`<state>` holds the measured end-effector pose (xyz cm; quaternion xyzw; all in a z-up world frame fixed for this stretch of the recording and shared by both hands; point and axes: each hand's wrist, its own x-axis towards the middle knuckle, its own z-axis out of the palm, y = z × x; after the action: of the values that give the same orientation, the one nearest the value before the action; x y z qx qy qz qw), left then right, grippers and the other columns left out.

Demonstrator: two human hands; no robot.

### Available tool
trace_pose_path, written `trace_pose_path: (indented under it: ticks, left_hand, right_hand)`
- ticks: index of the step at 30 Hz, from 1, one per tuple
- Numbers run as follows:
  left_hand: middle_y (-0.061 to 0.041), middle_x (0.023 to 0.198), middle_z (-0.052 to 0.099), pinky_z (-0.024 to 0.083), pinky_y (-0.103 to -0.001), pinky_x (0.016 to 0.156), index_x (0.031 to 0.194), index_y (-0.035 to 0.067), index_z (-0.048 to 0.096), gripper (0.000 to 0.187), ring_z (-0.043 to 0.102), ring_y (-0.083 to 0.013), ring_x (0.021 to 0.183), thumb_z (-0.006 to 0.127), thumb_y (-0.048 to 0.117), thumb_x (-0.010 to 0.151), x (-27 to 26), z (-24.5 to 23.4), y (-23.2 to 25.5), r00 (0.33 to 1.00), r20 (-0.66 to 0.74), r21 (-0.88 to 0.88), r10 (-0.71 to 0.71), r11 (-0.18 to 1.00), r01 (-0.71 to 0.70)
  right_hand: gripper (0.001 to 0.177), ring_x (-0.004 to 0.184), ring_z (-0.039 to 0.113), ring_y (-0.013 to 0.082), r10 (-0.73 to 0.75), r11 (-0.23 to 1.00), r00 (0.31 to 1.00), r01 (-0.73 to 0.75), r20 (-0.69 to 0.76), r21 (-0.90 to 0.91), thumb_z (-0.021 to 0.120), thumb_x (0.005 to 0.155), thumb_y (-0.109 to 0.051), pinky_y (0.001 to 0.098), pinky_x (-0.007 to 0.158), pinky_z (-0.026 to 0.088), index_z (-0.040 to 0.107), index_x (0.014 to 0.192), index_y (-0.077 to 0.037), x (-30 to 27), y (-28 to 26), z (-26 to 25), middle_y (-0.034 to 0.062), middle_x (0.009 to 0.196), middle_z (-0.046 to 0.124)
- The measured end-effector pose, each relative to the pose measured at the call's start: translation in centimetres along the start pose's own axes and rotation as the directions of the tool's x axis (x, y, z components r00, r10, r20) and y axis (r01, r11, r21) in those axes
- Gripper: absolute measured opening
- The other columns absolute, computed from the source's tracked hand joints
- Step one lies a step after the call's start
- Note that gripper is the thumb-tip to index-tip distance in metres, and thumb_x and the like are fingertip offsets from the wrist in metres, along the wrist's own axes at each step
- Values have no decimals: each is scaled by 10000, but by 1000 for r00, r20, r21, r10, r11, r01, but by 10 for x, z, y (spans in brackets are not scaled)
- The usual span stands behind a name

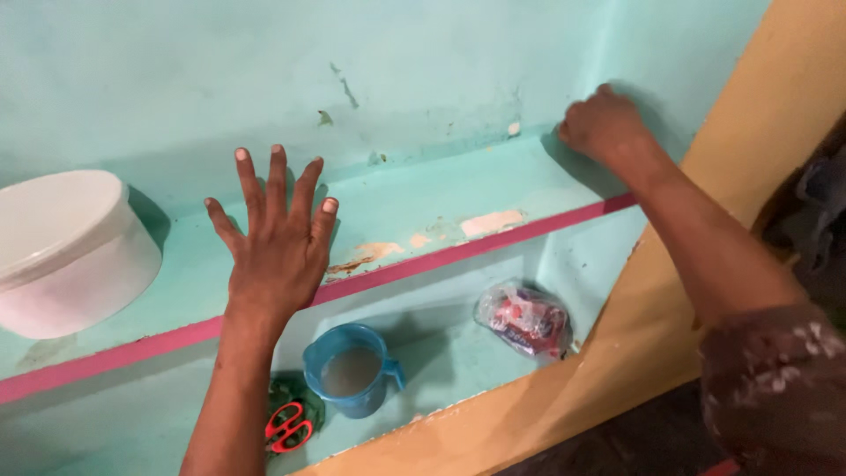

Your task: The person cleans a built-in shelf using a green cloth and a small blue cup. They wipe the shelf surface, move various items like containers and a plastic bag, and repeatedly wipe the same areas.

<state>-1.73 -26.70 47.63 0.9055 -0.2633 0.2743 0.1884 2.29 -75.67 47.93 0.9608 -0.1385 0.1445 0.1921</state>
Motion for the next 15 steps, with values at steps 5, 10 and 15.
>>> trace_pose_path:
  ticks: [5, 10, 15]
  left_hand:
    - [-139, 1697, 163, 17, -800, 1107, 1560, 217, 397, 586, -32, -378, 1562, 244, 506, 1074, 0, -3, -4, 1000, 7, 26, 17, 1000, -18]
    - [-149, 1691, 180, 33, -800, 1114, 1569, 214, 403, 579, -23, -388, 1569, 263, 499, 1084, -3, 4, -6, 997, -10, 2, 76, 997, -76]
    - [-135, 1691, 191, 41, -797, 1120, 1567, 224, 404, 573, -12, -383, 1573, 261, 499, 1085, -1, 3, 0, 997, -45, 25, 70, 997, -69]
  right_hand:
    - [406, 822, 711, 397, -7, 997, 989, -4, 148, 74, 547, 978, -377, 500, 837, 593, 778, 903, -51, -41, 12, -33, 212, 921, 764]
    - [406, 827, 774, 308, 79, 943, 947, -173, 311, 286, 491, 1027, -480, 456, 869, 565, 692, 1271, -226, -118, 60, -22, 118, 806, 793]
    - [416, 925, 717, 374, -72, 988, 994, 60, 82, 139, 531, 1063, -425, 466, 904, 574, 811, 1066, -117, -45, 49, 14, 154, 970, 769]
